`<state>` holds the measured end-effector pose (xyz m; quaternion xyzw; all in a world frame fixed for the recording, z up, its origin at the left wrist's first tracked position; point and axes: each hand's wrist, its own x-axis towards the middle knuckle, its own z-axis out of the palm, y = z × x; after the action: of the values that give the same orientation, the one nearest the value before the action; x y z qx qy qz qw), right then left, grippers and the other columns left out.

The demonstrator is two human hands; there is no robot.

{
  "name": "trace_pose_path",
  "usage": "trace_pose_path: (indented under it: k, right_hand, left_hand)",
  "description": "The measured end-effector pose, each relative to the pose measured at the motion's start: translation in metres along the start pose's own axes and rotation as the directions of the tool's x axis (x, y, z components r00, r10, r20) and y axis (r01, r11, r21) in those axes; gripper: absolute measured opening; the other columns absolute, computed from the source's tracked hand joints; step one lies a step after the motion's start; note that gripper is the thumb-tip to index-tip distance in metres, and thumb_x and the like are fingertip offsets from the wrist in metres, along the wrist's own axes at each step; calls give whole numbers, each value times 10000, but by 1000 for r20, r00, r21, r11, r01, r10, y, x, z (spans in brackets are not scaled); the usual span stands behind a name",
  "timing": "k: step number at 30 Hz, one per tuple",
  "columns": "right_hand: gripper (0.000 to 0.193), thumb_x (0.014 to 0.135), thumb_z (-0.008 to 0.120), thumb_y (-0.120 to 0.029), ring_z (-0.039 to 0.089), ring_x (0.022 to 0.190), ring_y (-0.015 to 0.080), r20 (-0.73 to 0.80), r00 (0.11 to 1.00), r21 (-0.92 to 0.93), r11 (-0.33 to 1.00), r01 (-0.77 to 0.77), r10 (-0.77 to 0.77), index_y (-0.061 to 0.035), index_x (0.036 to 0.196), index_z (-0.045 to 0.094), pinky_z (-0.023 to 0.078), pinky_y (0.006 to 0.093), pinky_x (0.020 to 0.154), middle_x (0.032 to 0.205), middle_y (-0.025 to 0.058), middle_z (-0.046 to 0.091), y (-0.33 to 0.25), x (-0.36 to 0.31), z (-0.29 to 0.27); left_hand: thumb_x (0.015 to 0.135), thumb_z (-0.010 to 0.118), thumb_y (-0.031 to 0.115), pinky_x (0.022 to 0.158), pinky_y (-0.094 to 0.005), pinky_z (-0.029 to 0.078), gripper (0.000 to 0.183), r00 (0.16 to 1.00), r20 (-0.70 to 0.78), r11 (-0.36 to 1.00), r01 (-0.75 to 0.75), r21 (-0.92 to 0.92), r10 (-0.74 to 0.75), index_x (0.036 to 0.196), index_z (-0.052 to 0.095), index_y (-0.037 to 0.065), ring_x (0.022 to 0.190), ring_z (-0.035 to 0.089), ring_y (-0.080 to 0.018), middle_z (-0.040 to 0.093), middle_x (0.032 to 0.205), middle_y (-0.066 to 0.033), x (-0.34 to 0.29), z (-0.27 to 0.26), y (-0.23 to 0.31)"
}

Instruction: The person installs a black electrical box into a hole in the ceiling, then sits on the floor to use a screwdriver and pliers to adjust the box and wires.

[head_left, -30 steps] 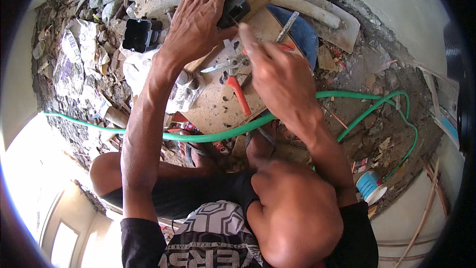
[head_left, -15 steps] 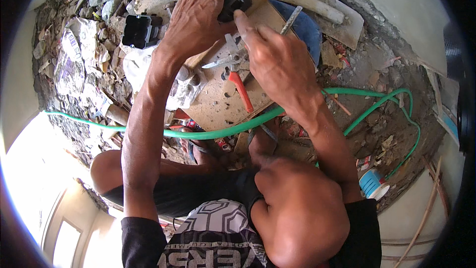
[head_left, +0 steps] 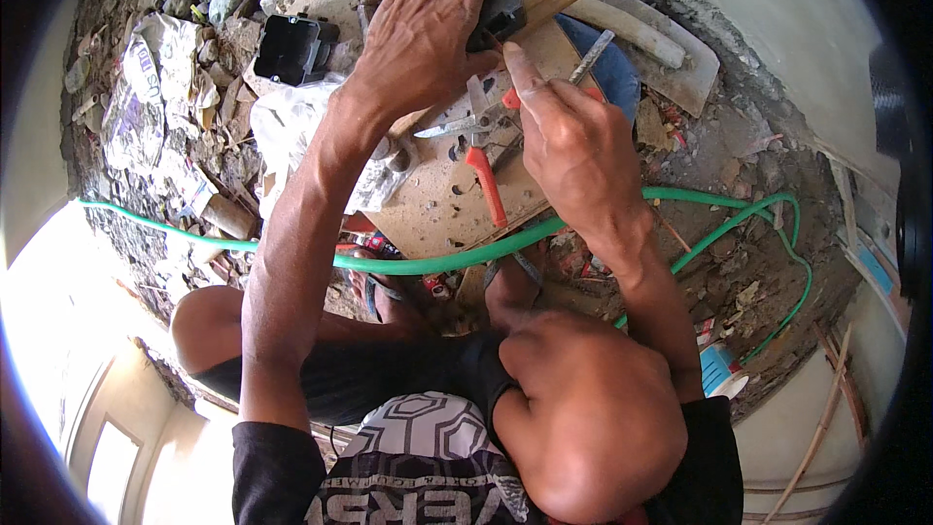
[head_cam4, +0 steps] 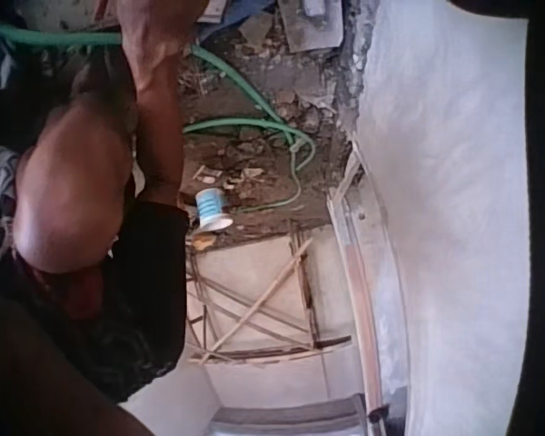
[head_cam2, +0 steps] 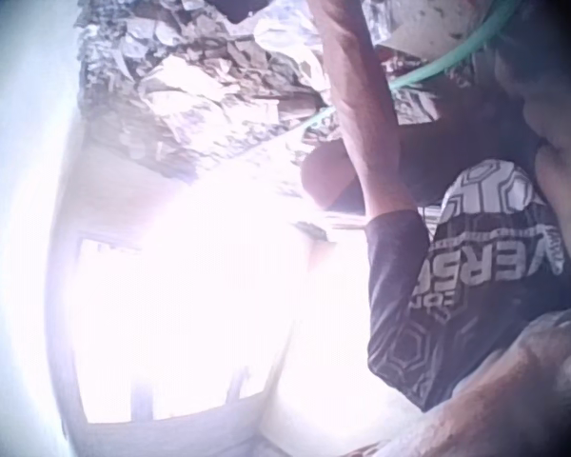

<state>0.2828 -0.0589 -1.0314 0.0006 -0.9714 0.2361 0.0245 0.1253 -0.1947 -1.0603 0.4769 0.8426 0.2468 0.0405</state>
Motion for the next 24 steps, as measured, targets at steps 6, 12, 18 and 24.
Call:
trace_pose_path:
  k: [6, 12, 18, 24]
  right_hand:
    - [634, 844, 668, 43, 698, 717, 331, -14, 995, -85, 991, -103, 102, -67, 1458, 555, 571, 429, 620, 890, 143, 688, -12, -20, -7]
    - [609, 899, 602, -67, 727, 747, 337, 14, 1000, -88, 996, -1, 3, 31, 1481, 451, 608, 407, 636, 913, 184, 676, -7, -17, -8]
    - [582, 870, 644, 38, 706, 738, 340, -9, 999, -34, 998, -48, 47, -39, 1440, 552, 579, 421, 636, 878, 150, 698, -12, -1, -3]
    - [585, 876, 650, 34, 681, 693, 343, -45, 998, -51, 998, -35, 33, -46, 1447, 550, 568, 435, 619, 819, 132, 665, -7, -4, 2]
  left_hand:
    - [688, 897, 205, 1061, -482, 448, 800, 1000, 12, 1000, -18, 18, 18, 1386, 513, 138, 1213, 510, -380, 503, 1324, -123, -2, -1, -3]
    - [688, 897, 207, 1078, -485, 437, 792, 1000, -28, 1000, 1, 11, -1, 1381, 519, 143, 1227, 512, -382, 509, 1331, -124, -3, 4, -4]
    - [696, 901, 246, 1071, -478, 439, 810, 1000, 22, 1000, 14, 2, -14, 1390, 505, 118, 1229, 512, -390, 507, 1343, -138, -3, -1, -6]
    - [705, 901, 252, 1072, -478, 445, 828, 1000, 8, 999, -16, 51, 16, 1411, 498, 95, 1247, 506, -387, 496, 1362, -145, 0, 1, -3]
